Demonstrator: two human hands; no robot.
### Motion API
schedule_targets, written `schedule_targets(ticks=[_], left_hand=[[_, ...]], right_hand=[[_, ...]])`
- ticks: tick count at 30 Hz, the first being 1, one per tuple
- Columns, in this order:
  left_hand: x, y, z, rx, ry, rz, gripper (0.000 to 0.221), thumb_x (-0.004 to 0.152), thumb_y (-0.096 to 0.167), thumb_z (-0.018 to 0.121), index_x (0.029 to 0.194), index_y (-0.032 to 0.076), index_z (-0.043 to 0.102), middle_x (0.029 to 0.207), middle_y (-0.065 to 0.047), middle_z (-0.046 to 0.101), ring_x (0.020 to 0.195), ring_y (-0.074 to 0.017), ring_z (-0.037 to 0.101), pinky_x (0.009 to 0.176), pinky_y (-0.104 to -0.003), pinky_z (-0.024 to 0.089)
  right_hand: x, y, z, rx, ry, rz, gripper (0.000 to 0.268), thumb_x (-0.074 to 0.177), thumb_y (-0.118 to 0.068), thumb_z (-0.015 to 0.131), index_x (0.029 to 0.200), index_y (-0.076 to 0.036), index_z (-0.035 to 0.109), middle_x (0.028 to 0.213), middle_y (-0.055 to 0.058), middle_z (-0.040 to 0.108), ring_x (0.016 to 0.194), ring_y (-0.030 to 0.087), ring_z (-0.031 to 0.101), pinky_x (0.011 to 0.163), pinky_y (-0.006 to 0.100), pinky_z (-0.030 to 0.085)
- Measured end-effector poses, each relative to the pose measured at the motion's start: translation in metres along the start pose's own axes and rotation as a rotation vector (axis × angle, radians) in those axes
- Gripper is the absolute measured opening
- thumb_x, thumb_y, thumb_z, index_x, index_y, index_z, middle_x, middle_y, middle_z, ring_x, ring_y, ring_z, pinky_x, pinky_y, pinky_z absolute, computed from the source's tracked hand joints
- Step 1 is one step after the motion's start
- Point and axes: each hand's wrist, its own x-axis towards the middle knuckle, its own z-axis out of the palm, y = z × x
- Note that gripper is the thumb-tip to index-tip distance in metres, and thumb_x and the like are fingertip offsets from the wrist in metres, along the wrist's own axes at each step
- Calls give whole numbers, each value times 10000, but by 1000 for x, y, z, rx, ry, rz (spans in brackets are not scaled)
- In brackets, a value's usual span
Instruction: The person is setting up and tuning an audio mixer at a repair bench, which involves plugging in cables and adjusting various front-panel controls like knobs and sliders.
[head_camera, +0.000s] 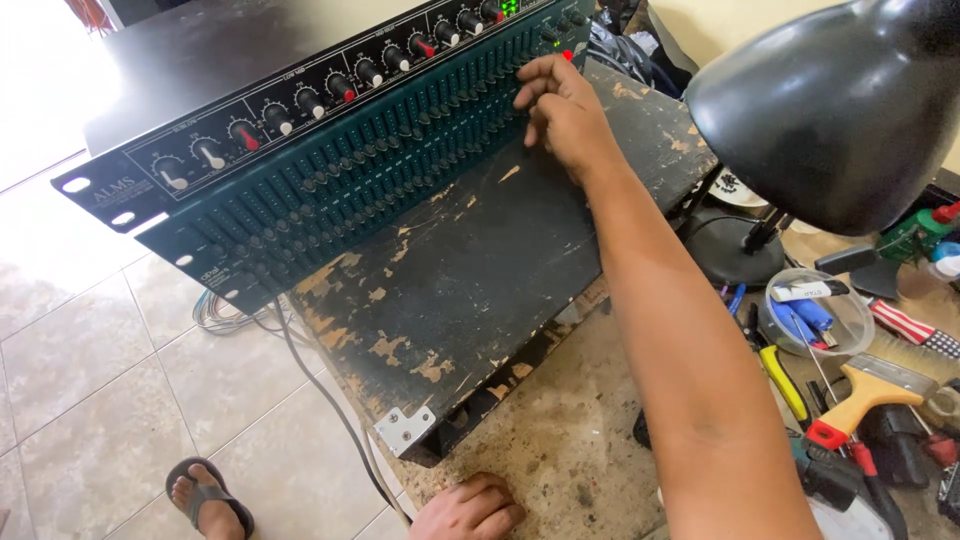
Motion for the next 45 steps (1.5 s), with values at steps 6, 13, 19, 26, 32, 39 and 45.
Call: schedule_targets(ticks=[6,13,19,26,32,39,45], left_hand=[[-8,-6,3,-28,-35,18,386,1153,313,484,1011,-14,631,853,-191,620,822,-377,635,792,-473,568],[5,11,-21,-130,22,-23,338,1027,287,505,1051,-28,627,887,-224,601,808,-402,585,727,-511,521],[7,18,-26,-166,43,-73,281,970,261,532,982,-8,610,825,-188,553,775,-402,555,606,-517,475],[4,17,-27,-161,72,-53,259,968,259,529,971,6,587,829,-179,552,774,-398,554,602,-511,470],[0,15,-21,-154,72,-45,251,945,256,540,945,8,580,809,-173,551,749,-379,550,585,-500,474],[-2,13,-17,-130,50,-65,255,949,269,552,955,18,599,800,-160,566,752,-367,561,583,-496,481],[-4,11,-15,-123,36,-65,269,956,291,534,947,25,568,783,-157,534,733,-360,538,535,-496,442]], right_hand=[[1,7,-1,-155,53,-64,215,968,-83,466,1152,-89,577,971,99,617,618,208,582,653,404,533],[-33,-72,59,-154,-26,346,190,964,-133,497,971,-70,676,780,62,702,464,131,575,396,217,341],[-45,-87,104,37,-212,472,234,943,-85,514,1159,-39,590,974,104,685,507,172,597,396,265,350],[-53,-90,118,156,-13,403,255,867,-53,496,1087,-35,624,972,102,710,566,174,614,472,274,367],[-57,-82,129,154,-24,482,305,881,-43,459,1117,-33,652,1005,126,721,622,193,661,482,267,396],[-53,-82,133,243,-25,426,232,900,-28,496,1078,-15,644,950,118,704,602,182,651,476,266,422],[-59,-80,137,202,-106,483,336,996,-110,390,1177,-18,658,982,140,717,653,203,685,478,251,480]])
